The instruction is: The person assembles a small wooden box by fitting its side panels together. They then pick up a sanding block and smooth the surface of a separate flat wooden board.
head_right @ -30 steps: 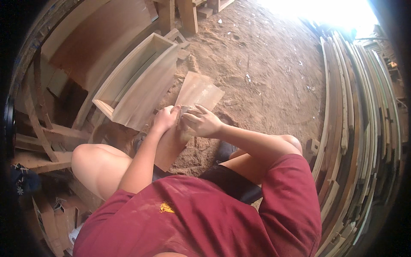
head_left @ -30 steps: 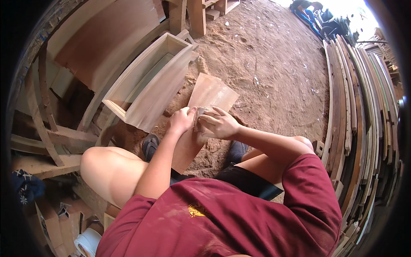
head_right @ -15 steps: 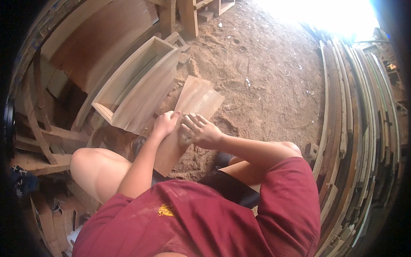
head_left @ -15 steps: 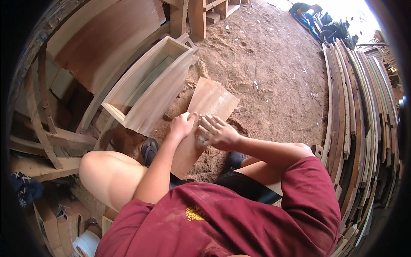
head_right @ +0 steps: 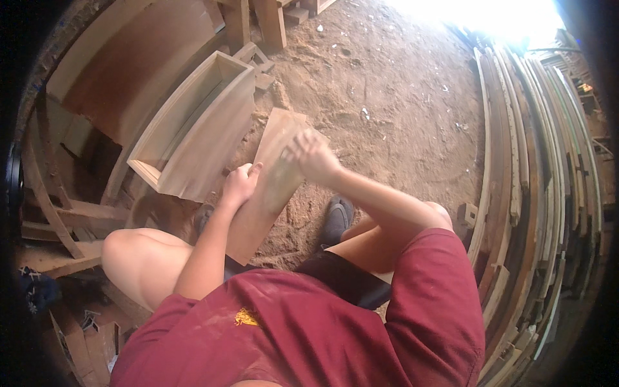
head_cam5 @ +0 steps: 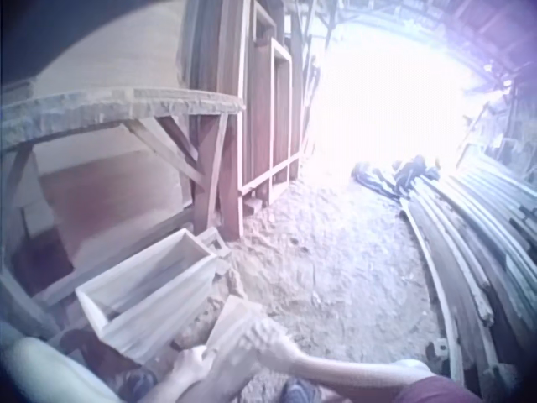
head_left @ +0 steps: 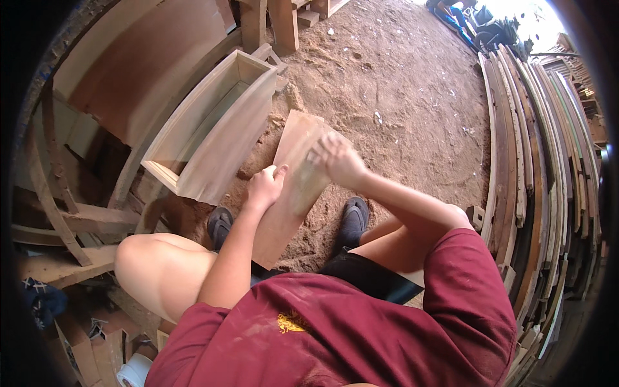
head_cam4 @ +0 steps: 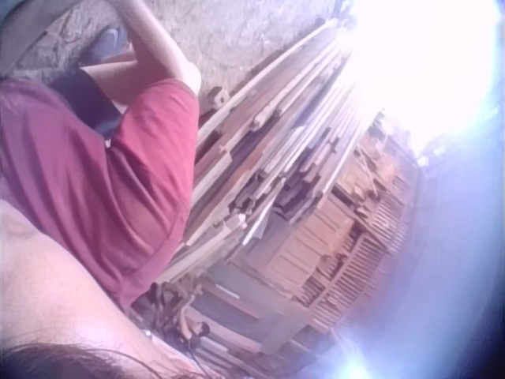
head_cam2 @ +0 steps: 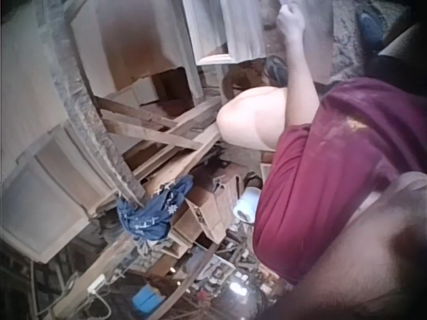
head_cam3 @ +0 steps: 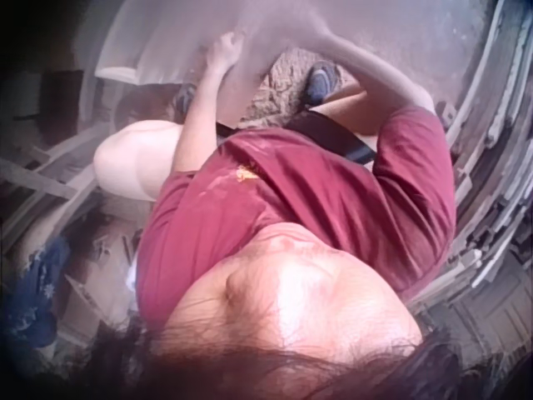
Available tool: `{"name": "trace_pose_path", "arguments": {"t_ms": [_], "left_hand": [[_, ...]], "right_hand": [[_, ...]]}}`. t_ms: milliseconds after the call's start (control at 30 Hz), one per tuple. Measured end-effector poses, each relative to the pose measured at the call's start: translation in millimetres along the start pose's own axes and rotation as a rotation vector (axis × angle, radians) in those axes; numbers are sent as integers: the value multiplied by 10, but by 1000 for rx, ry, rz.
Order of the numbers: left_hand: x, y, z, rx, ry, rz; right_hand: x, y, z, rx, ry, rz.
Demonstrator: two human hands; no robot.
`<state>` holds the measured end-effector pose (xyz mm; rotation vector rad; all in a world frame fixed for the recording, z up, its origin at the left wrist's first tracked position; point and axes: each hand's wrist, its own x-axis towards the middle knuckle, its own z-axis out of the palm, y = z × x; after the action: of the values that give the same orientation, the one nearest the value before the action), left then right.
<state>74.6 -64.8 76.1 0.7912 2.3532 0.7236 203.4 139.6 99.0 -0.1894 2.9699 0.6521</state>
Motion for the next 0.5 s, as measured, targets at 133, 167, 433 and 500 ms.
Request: {"name": "trace_pose_path", "arguments": {"t_ms": [133, 167, 433, 500], "left_hand": [[7, -34, 37, 9, 37, 10], [31, -7, 37, 4, 41, 25], [8, 45, 45, 8, 31, 40], [3, 50, 40, 15, 45, 32]], "right_hand": [[8, -67, -27, -98, -52, -119], [-89, -304, 30, -28, 82, -121], [-33, 313, 368, 104, 15, 69], [-35, 228, 305, 21, -37, 39]]}}
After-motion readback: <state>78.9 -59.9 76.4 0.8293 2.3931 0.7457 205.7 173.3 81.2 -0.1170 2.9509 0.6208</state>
